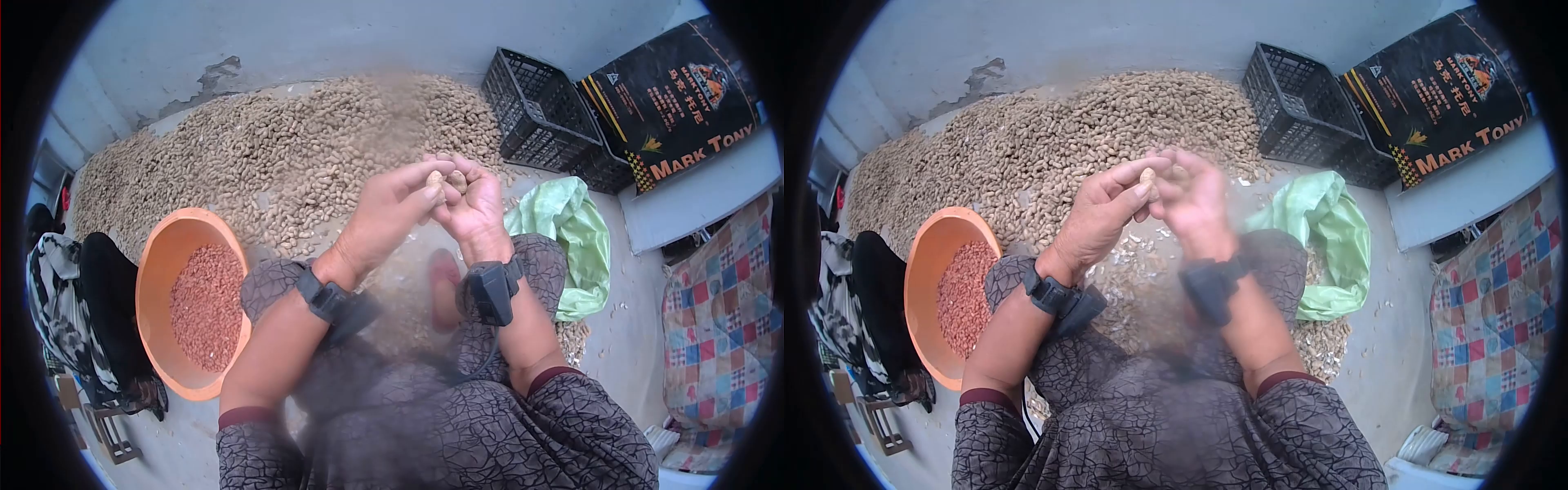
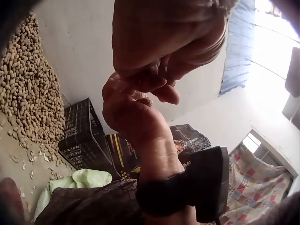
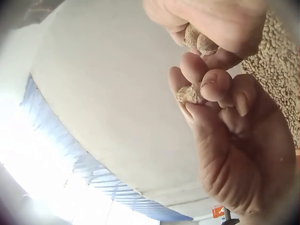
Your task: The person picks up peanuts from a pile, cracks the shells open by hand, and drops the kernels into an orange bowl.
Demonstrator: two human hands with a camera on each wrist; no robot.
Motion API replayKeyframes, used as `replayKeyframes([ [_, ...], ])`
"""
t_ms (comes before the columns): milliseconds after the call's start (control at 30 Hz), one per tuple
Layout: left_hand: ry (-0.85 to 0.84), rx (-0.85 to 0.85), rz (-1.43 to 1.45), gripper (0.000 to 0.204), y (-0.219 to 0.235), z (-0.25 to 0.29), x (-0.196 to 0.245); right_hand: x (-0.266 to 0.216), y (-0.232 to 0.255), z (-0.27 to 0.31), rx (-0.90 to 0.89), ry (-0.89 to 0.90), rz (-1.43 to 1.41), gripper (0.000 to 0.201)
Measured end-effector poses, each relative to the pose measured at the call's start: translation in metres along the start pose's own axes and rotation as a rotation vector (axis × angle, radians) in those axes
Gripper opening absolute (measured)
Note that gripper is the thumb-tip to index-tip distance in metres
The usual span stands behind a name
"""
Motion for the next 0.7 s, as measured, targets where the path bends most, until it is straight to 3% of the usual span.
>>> replayKeyframes([
  [133, -0.039, 0.004, -0.004, 0.03, 0.004, 0.005, 0.007, 0.007, 0.013, 0.0, 0.104, -0.045, 0.005, 0.021],
  [200, -0.056, 0.009, -0.017, 0.031, 0.007, 0.007, 0.011, 0.001, 0.003, 0.002, -0.177, 0.045, 0.273, 0.024],
  [467, 0.005, 0.057, 0.002, 0.011, 0.013, 0.015, 0.016, -0.001, -0.02, 0.038, -0.206, 0.104, 0.523, 0.034],
  [533, -0.025, 0.055, -0.01, 0.011, 0.012, 0.016, 0.017, 0.004, -0.024, 0.042, -0.223, 0.092, 0.722, 0.039],
  [700, -0.028, 0.058, -0.134, 0.026, 0.004, 0.016, 0.03, 0.017, -0.045, 0.049, -0.386, 0.033, 0.866, 0.041],
])
Point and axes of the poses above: each hand's wrist, its own z-axis away from the middle knuckle, its own y-axis out of the back of the hand, x = y × z, the point moved 5 cm from there along -z, towards the middle knuckle, and after that the axes turned 9 degrees about -y, right-handed, at the moved point
